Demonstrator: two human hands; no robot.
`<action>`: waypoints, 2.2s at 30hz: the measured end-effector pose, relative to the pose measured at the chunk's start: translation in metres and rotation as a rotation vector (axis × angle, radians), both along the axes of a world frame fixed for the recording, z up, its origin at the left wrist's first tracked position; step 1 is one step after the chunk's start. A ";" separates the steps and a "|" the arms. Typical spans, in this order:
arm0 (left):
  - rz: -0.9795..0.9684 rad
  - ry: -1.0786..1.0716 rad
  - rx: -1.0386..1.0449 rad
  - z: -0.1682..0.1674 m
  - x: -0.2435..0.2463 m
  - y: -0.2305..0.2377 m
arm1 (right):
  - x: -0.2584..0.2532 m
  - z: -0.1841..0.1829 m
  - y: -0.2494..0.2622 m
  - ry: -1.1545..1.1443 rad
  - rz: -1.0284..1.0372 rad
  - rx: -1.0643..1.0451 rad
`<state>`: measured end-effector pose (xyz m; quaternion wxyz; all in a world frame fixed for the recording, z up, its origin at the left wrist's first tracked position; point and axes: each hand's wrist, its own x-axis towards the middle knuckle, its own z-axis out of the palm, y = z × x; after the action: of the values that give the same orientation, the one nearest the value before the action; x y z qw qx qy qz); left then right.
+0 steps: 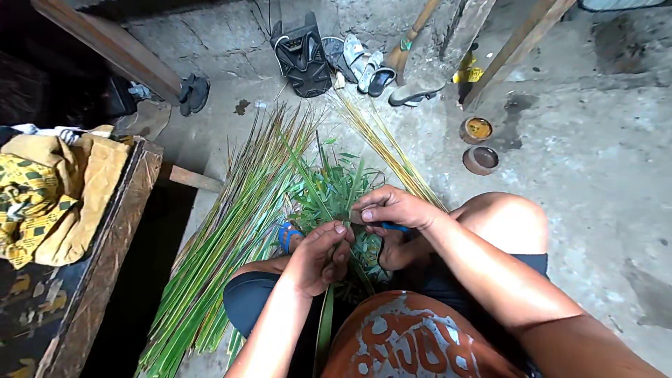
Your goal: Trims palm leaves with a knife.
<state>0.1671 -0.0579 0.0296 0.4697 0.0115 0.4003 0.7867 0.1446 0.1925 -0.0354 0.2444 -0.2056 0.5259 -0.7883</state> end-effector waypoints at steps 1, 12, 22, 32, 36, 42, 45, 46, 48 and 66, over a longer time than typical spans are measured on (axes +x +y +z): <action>0.001 -0.008 -0.003 0.000 0.000 0.000 | 0.000 -0.001 -0.002 -0.001 -0.041 -0.005; 0.126 0.002 -0.072 -0.006 0.004 -0.017 | -0.034 0.010 -0.009 -0.145 -0.165 0.050; 0.120 0.033 -0.159 -0.006 0.002 -0.020 | -0.040 0.019 -0.021 -0.201 -0.146 0.067; 0.236 0.163 -0.288 -0.008 0.012 -0.025 | -0.060 0.033 -0.012 -0.226 -0.189 0.094; 0.253 0.262 -0.371 -0.002 0.003 -0.015 | -0.018 0.018 -0.027 -0.231 -0.018 0.122; 0.153 0.199 -0.264 -0.002 -0.003 -0.010 | 0.001 0.009 -0.027 -0.196 -0.010 0.033; 0.132 0.202 -0.244 0.002 -0.004 -0.009 | -0.002 0.010 -0.024 -0.193 -0.026 0.005; 0.123 0.185 -0.217 0.002 -0.004 -0.009 | -0.003 0.010 -0.023 -0.181 -0.029 -0.009; 0.116 0.129 -0.170 0.002 -0.003 -0.008 | -0.004 0.010 -0.024 -0.150 -0.038 -0.014; 0.110 -0.061 0.121 -0.007 0.011 -0.030 | -0.070 0.014 -0.028 -0.061 -0.254 -0.133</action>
<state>0.1781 -0.0883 0.0227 0.4364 -0.0060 0.3376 0.8340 0.0747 0.1649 -0.0215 0.1444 -0.1290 0.4865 -0.8520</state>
